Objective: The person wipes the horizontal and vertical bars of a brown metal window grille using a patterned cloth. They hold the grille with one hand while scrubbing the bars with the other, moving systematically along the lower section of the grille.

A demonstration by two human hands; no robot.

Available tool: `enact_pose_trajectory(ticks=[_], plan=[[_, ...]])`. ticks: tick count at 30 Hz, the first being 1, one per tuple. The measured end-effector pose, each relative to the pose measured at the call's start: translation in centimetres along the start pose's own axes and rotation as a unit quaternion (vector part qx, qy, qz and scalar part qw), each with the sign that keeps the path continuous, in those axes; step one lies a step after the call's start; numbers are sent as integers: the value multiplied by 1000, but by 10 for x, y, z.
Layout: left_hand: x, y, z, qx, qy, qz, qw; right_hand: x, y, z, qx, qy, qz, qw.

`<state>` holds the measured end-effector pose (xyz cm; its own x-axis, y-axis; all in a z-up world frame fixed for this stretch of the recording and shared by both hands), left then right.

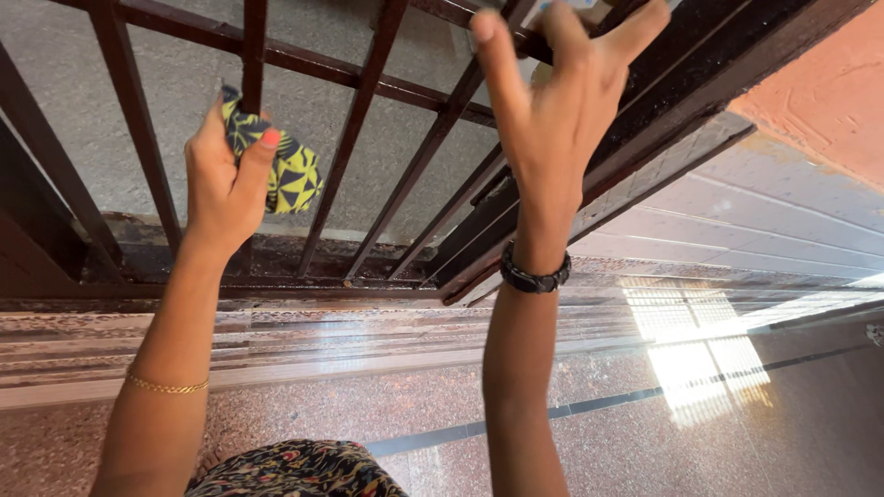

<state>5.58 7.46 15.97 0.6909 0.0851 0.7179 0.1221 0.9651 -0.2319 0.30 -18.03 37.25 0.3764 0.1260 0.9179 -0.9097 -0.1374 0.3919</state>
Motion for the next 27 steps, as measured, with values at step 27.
enact_pose_trajectory(ticks=[27], plan=[[-159, 36, -82, 161, 183, 76, 967, -19, -18, 10, -26, 18, 98, 995]])
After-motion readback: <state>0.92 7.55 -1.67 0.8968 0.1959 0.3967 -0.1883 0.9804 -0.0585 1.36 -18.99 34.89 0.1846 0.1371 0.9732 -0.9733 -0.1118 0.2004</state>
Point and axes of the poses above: each hand's wrist, its own x-axis towards the middle knuckle, its own y-axis out of the back of the hand, z = x × y, the point moved 5 cm from there along x, towards the middle knuckle, and after that the axes turned 12 degrees about -x, right-handed, at the moved point
